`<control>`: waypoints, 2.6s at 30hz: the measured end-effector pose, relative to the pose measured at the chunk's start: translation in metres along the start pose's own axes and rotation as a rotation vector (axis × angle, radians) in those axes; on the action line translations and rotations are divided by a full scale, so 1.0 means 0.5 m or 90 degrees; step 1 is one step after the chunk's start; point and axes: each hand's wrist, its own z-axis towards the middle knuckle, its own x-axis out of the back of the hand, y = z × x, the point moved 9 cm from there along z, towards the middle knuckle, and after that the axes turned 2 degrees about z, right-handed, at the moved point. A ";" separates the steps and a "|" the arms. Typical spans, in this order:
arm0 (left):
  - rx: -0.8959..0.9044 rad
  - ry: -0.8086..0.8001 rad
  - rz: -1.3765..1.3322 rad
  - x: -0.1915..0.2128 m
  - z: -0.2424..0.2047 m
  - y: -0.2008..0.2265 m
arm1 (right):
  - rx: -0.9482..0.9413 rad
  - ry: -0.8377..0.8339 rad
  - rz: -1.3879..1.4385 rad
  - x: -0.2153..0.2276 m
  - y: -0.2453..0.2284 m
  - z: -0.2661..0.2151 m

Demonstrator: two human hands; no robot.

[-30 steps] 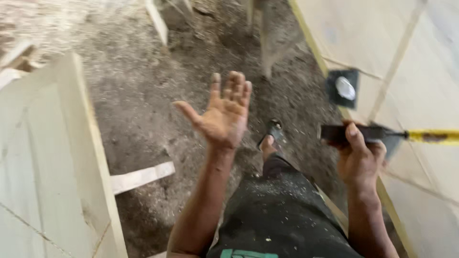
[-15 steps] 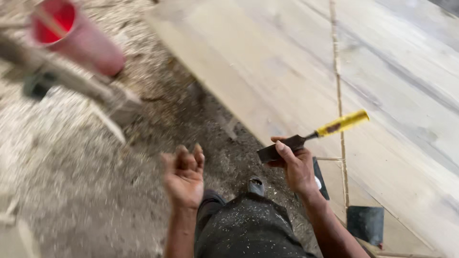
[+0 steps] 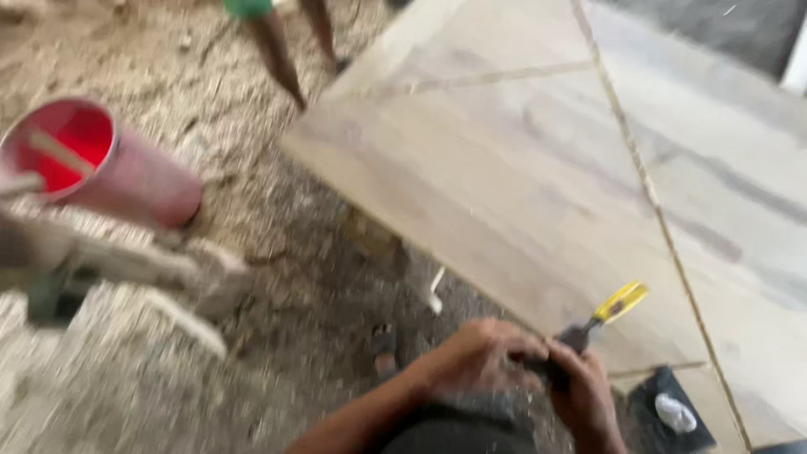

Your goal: The person uses a chisel to refine and carve geometric grooves on a large wooden panel, occasionally using their hand to brush away sawdust.

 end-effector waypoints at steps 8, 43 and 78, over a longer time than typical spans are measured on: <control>-0.084 -0.099 -0.054 0.121 0.000 0.025 | -0.001 -0.244 0.394 -0.212 -0.044 -0.056; 0.275 0.235 0.493 0.180 0.452 -0.687 | 0.292 0.266 -0.166 0.294 -0.369 0.622; 0.279 0.196 0.462 0.178 0.452 -0.662 | 0.297 0.089 -0.597 0.175 -0.547 0.895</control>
